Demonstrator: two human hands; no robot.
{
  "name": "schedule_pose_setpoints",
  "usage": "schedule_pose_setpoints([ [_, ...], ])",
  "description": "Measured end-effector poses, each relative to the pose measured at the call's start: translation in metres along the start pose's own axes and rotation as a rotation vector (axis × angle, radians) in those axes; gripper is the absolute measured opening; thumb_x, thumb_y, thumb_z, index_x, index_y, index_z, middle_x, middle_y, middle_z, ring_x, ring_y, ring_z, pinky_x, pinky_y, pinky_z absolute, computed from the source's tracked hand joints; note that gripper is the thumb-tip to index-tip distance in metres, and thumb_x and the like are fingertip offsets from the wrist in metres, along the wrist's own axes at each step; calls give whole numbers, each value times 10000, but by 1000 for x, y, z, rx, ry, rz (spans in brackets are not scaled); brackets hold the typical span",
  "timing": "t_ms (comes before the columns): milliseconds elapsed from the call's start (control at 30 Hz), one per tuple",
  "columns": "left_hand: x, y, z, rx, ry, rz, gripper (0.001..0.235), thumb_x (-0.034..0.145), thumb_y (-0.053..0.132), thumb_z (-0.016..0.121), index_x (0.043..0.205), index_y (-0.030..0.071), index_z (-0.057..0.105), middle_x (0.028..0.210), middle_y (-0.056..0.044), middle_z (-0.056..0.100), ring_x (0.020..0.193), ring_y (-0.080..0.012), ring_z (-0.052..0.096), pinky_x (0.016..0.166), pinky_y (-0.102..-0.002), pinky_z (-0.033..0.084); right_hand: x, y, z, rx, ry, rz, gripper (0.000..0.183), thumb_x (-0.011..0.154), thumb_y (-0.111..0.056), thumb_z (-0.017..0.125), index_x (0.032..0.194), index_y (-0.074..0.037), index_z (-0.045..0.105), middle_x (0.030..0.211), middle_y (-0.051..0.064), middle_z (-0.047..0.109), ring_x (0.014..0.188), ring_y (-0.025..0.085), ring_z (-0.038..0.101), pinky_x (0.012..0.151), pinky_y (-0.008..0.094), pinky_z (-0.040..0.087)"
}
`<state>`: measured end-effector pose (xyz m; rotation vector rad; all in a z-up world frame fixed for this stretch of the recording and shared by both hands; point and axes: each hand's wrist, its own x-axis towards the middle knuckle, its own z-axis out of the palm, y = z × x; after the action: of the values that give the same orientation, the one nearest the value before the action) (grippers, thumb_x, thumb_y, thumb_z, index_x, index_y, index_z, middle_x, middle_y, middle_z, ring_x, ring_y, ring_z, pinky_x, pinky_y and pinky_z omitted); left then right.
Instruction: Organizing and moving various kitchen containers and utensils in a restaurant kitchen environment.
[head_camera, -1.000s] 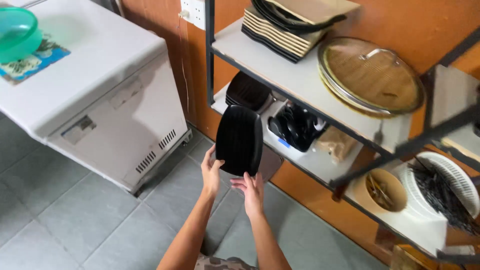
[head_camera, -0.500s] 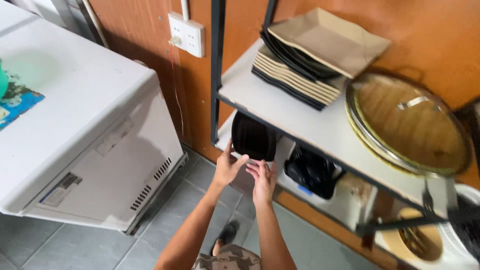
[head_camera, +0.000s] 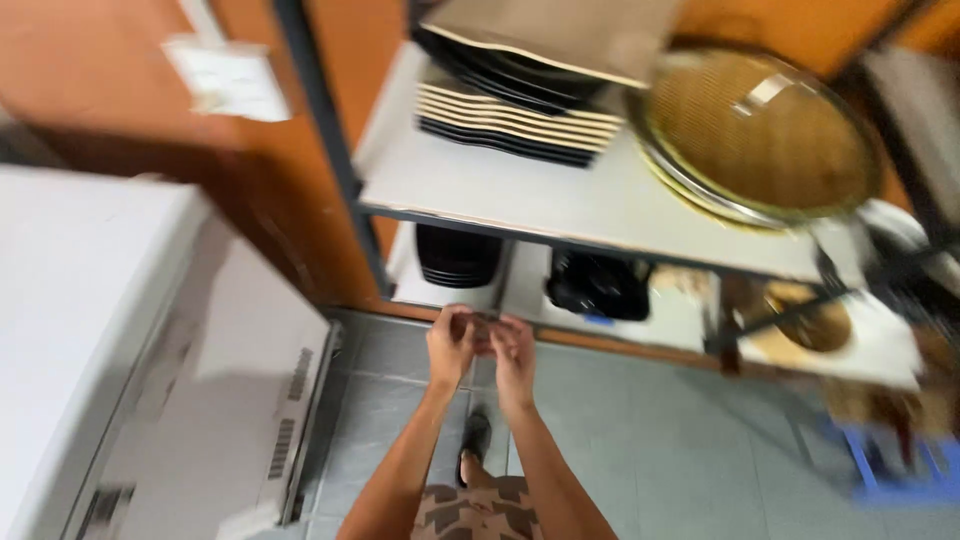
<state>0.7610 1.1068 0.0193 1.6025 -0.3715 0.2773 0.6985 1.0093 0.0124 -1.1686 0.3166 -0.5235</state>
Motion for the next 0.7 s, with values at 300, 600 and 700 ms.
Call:
schedule_pose_setpoints([
  [300,-137,6,63,-72,-417,-200,174,861,19,723,997,34,615,581,-27,414,528,-111,396,490,-331,374,-131,-26,-108,-66,384,94,200,1019,-126,584,1175,-3,563,974,181,722,829,249,739,721,376,604],
  [600,-202,48,132,-70,-838,-150,334,819,-52,636,1124,79,589,651,-48,539,570,-189,562,568,-371,487,-187,-62,-186,38,646,42,162,973,-97,576,1120,-30,586,991,115,711,854,216,718,713,370,598],
  [700,-240,63,172,-52,-1026,-104,339,848,-61,617,1150,91,601,781,-89,577,695,-237,599,667,-397,515,-203,-60,-242,32,786,2,140,978,-100,603,1087,-14,612,984,70,669,869,178,695,731,347,601],
])
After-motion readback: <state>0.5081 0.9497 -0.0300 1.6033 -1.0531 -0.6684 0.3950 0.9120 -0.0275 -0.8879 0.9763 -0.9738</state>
